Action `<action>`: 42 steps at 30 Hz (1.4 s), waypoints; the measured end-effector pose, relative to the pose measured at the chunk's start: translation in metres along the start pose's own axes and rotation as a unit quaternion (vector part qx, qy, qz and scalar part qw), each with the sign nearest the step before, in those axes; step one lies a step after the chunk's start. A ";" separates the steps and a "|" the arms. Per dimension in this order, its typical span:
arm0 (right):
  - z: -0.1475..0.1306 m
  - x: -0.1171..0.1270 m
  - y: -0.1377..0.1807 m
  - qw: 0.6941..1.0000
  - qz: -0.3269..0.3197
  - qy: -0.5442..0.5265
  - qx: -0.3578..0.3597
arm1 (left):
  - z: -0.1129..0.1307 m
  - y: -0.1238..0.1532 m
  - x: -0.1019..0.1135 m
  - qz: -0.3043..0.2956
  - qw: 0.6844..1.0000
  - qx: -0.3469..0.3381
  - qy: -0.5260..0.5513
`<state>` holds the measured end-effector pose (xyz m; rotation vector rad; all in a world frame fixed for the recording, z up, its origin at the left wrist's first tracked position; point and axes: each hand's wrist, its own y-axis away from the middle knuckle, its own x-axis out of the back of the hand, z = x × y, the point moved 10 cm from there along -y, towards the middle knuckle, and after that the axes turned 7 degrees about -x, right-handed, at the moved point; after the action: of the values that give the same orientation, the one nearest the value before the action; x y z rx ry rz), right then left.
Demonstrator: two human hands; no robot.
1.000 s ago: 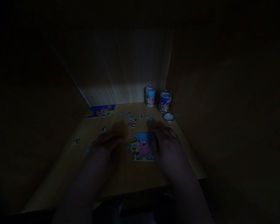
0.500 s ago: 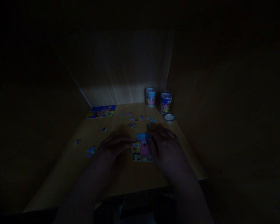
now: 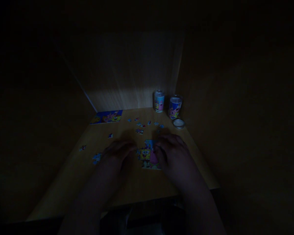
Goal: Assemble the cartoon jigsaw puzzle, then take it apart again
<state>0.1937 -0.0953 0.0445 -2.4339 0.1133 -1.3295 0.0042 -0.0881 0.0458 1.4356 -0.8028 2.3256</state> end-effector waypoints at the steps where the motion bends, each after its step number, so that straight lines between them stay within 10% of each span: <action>1: 0.000 -0.001 0.000 1.000 -0.001 -0.001 0.001 | -0.004 0.001 0.000 0.004 1.000 0.016 -0.011; 42: -0.002 -0.005 0.003 0.999 -0.011 -0.025 0.041 | -0.007 0.001 -0.004 -0.003 0.999 0.024 -0.046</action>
<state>0.1893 -0.0972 0.0408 -2.4027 0.0189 -1.2562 0.0005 -0.0843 0.0397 1.5738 -0.7713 2.3036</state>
